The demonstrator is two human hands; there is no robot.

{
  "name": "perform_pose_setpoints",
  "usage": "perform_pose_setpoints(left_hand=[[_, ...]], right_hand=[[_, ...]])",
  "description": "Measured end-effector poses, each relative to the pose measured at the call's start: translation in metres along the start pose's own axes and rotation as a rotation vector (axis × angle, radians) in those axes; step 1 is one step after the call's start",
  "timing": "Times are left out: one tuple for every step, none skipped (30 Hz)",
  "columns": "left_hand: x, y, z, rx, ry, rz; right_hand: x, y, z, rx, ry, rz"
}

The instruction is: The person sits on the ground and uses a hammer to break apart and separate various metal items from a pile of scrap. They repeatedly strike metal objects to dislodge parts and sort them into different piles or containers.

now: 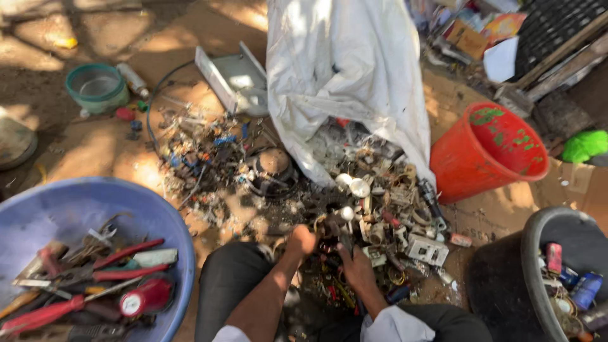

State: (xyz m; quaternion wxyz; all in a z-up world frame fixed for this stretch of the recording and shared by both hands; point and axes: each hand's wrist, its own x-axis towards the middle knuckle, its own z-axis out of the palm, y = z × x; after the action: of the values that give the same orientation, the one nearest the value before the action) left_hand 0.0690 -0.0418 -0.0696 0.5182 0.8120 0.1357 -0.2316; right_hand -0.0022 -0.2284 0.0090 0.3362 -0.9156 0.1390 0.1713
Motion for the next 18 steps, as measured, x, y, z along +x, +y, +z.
perform_pose_setpoints(left_hand=[[0.004, 0.003, -0.001, -0.04, 0.01, -0.009], [0.009, 0.008, -0.003, -0.051, 0.03, 0.014], [0.008, 0.006, -0.004, -0.065, 0.061, 0.039], [0.009, 0.005, -0.006, -0.077, 0.093, 0.066], [0.008, 0.004, -0.007, -0.031, 0.048, 0.066], [0.008, 0.003, -0.009, 0.016, 0.003, 0.066], [0.007, 0.003, -0.01, 0.067, -0.046, 0.067], [0.006, 0.003, -0.012, 0.048, -0.046, 0.032], [0.006, 0.007, -0.014, 0.033, -0.046, 0.006], [0.005, 0.01, -0.016, 0.018, -0.046, -0.021], [0.005, 0.014, -0.018, 0.001, -0.023, -0.037], [0.005, 0.017, -0.02, -0.016, 0.001, -0.054], [0.001, 0.016, -0.021, -0.036, 0.024, -0.078], [-0.003, 0.014, -0.022, -0.033, 0.027, -0.088], [-0.003, 0.015, -0.022, -0.032, 0.034, -0.091], [-0.004, 0.015, -0.024, -0.031, 0.041, -0.094], [-0.002, 0.019, -0.024, -0.018, 0.052, -0.082], [0.001, 0.021, -0.024, -0.005, 0.063, -0.07]], right_hand=[[0.0, -0.008, -0.004, 0.029, 0.022, -0.045], [-0.002, -0.019, -0.01, 0.083, 0.04, -0.044], [-0.013, -0.028, -0.013, 0.138, 0.046, -0.03], [-0.023, -0.038, -0.019, 0.193, 0.052, -0.016], [-0.034, -0.048, -0.028, 0.289, 0.077, -0.041], [-0.043, -0.058, -0.041, 0.385, 0.103, -0.066], [-0.052, -0.068, -0.052, 0.485, 0.131, -0.087], [-0.061, -0.075, -0.068, 0.54, 0.234, -0.345], [-0.065, -0.083, -0.081, 0.591, 0.349, -0.606], [-0.068, -0.09, -0.088, 0.636, 0.428, -0.753], [-0.065, -0.095, -0.093, 0.677, 0.506, -0.908], [-0.061, -0.097, -0.091, 0.715, 0.583, -1.064], [-0.058, -0.093, -0.083, 0.744, 0.653, -1.103], [-0.049, -0.089, -0.069, 0.773, 0.724, -1.142], [-0.031, -0.085, -0.055, 0.802, 0.798, -1.188], [-0.03, -0.07, -0.041, 0.596, 0.525, -0.808], [-0.032, -0.049, -0.03, 0.383, 0.268, -0.426], [-0.012, -0.038, -0.021, 0.157, 0.101, -0.248]])
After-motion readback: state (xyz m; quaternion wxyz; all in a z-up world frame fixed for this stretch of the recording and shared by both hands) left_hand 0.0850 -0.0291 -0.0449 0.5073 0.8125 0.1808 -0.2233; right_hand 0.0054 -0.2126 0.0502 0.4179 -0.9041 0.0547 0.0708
